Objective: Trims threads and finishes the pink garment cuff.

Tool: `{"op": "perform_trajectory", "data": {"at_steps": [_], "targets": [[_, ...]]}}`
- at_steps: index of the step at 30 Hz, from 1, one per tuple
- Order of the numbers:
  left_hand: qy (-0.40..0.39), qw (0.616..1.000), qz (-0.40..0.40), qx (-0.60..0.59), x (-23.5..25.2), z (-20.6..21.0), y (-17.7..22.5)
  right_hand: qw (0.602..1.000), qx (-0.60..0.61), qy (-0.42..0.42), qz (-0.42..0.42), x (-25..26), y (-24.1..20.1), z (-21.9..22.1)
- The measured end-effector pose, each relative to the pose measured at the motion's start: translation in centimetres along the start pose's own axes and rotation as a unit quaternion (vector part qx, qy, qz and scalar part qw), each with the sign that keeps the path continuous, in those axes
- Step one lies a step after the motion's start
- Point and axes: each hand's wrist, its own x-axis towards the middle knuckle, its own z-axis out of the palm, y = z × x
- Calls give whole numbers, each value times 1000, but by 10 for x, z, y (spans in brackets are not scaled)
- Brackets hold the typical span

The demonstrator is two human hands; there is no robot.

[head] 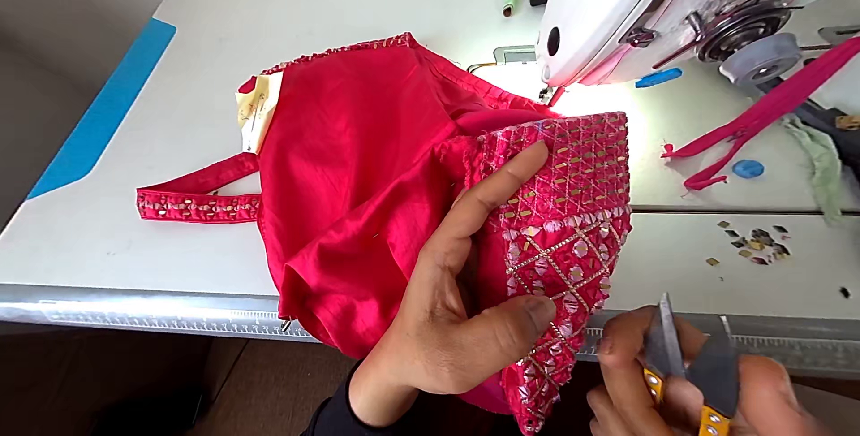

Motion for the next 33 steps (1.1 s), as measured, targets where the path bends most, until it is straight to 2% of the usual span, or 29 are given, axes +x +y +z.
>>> {"op": "perform_trajectory", "data": {"at_steps": [6,9,12,18,22,26,29,33], "targets": [[0,1000,3,-18,-1,-1,0,999,10,33,-8,-1,-1,-3],[7,1000,-2,-30,0,-1,0,990,-126,56,-26,-5,3,-2],[10,999,-2,-36,0,-1,0,960,-271,52,-51,-11,12,1],[3,999,-1,-45,0,-1,-1,944,-298,89,-107,-15,37,10],[-4,999,5,-45,0,0,-2,907,-362,138,-165,-10,45,16],[0,1000,5,-26,1,0,-1,860,-433,174,-204,-8,49,16],[15,1000,3,4,6,0,5,851,-442,176,-221,-9,51,14],[48,994,-12,100,25,-1,28,840,-452,176,-243,-11,52,12]]}}
